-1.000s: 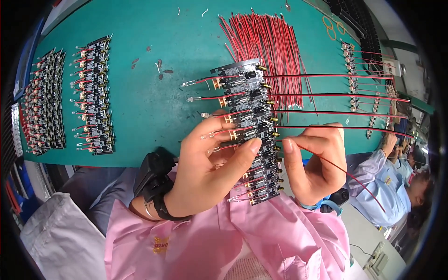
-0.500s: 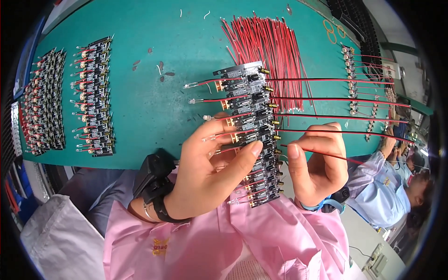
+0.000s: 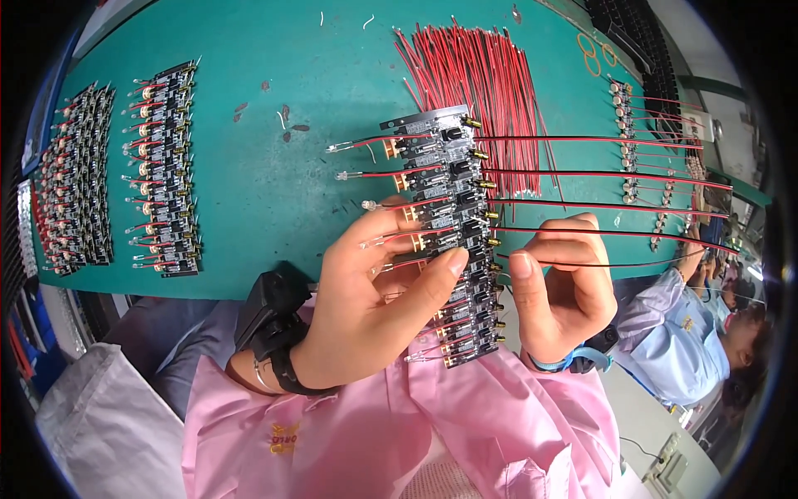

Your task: Inserting red wires into a stack of printed circuit boards on an assembly line.

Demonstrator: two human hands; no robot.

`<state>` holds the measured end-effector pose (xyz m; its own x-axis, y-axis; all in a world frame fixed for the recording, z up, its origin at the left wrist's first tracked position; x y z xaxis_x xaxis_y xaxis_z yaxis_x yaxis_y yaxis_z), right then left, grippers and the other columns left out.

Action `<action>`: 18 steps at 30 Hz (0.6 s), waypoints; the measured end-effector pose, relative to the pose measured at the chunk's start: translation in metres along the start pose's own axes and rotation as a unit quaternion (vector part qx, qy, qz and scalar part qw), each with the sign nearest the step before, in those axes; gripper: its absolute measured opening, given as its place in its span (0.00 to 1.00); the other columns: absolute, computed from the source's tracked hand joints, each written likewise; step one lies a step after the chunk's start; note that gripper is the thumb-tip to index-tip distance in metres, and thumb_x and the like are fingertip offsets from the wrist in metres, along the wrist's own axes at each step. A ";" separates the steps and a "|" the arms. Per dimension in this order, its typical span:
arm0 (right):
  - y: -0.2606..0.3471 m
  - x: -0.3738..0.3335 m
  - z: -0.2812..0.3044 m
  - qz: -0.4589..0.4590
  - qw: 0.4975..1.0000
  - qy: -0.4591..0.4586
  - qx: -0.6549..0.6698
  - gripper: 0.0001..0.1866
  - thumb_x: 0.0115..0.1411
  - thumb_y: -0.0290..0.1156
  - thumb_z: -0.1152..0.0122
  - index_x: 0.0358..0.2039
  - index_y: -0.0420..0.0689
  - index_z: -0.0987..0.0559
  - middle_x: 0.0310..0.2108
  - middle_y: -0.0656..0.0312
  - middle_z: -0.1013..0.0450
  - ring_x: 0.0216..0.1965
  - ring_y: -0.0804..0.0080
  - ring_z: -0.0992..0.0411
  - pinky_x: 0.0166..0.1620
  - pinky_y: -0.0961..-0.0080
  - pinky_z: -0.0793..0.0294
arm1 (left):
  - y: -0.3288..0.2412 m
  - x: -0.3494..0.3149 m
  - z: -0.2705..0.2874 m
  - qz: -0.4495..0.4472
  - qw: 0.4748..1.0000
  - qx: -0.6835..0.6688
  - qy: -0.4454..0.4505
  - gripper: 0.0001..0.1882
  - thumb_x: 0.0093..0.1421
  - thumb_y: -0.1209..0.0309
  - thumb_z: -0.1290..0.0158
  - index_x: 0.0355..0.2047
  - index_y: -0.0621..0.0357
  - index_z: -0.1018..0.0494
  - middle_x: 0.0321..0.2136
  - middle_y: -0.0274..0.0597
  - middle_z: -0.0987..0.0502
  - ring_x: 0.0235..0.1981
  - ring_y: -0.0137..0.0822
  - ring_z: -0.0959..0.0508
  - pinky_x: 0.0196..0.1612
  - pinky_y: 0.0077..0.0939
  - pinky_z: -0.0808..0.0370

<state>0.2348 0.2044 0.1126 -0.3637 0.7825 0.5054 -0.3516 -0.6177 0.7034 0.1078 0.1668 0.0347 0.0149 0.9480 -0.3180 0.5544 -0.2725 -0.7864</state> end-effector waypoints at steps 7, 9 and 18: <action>-0.001 -0.002 -0.001 -0.004 1.000 0.015 -0.012 0.10 0.34 0.16 0.35 0.21 0.37 0.24 0.21 0.60 0.31 0.23 0.69 0.35 0.28 0.78 0.39 | 0.002 -0.001 0.001 0.002 1.000 -0.006 -0.001 0.15 0.52 0.80 0.50 0.40 0.67 0.37 0.35 0.40 0.29 0.34 0.23 0.29 0.34 0.14 0.29; 0.001 -0.002 -0.001 0.016 1.000 0.009 -0.019 0.10 0.34 0.16 0.35 0.21 0.37 0.24 0.21 0.60 0.31 0.23 0.69 0.35 0.28 0.78 0.39 | 0.001 0.000 0.000 0.002 1.000 -0.006 0.001 0.15 0.52 0.80 0.50 0.40 0.67 0.37 0.35 0.40 0.29 0.34 0.23 0.29 0.34 0.14 0.29; 0.008 0.000 -0.001 0.048 0.996 0.003 -0.077 0.10 0.34 0.16 0.36 0.21 0.38 0.24 0.19 0.62 0.31 0.22 0.70 0.36 0.27 0.79 0.40 | 0.001 0.000 -0.001 0.006 1.000 -0.006 -0.003 0.14 0.52 0.80 0.50 0.40 0.67 0.37 0.35 0.41 0.29 0.34 0.23 0.29 0.34 0.14 0.29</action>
<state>0.2317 0.1991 0.1175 -0.4064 0.7191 0.5637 -0.4428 -0.6946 0.5669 0.1088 0.1667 0.0341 0.0174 0.9437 -0.3302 0.5648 -0.2818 -0.7756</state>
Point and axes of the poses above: each hand's wrist, its own x-axis towards the middle knuckle, its own z-axis out of the back of the hand, y = z × x, the point moved 8 cm from there along x, towards the middle knuckle
